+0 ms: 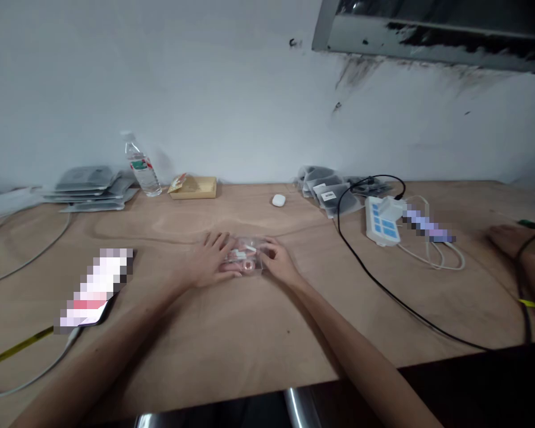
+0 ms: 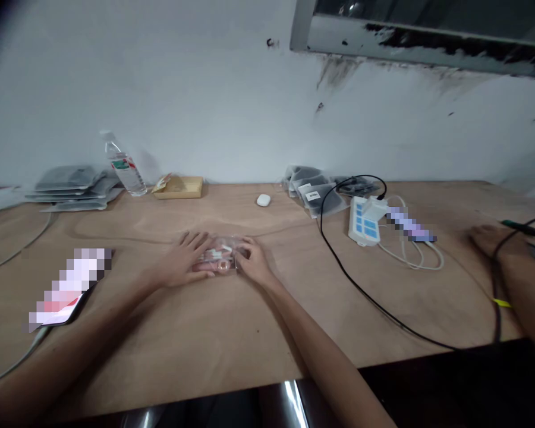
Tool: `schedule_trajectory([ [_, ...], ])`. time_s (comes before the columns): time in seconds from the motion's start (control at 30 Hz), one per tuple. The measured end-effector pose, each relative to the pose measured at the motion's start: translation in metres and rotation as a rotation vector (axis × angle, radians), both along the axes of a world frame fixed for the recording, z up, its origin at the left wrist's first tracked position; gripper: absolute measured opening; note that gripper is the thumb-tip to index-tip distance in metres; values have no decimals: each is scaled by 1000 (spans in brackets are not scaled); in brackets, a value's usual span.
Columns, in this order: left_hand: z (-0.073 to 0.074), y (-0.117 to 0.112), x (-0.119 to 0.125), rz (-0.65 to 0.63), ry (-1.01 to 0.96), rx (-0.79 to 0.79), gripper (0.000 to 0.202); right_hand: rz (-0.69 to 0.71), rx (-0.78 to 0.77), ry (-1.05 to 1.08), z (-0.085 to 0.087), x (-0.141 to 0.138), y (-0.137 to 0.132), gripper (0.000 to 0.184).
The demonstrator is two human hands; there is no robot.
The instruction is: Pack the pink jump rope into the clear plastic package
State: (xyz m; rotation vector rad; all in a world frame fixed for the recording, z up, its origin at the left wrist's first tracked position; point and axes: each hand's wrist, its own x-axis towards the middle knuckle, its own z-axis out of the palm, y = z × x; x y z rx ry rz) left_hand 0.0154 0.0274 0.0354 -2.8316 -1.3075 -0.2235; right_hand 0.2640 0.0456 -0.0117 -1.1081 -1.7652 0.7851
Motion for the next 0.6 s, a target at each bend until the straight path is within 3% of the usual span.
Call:
schedule_trajectory([
  [0.13,-1,4,-5,-11,-2,-14,86,-35,17,-71,-1,7,5,16],
  [0.27,0,13,-22,11,-19,-22,87,-106,50,-126,1,30,17,21],
  [0.43,0,22,-37,49,6,-42,91,-157,-88,-127,3,63,25,23],
  [0.53,-1,22,-38,52,9,-41,91,-180,-32,-41,12,67,18,38],
  [0.6,-1,21,-38,51,5,-43,92,-92,76,-94,21,62,10,54],
])
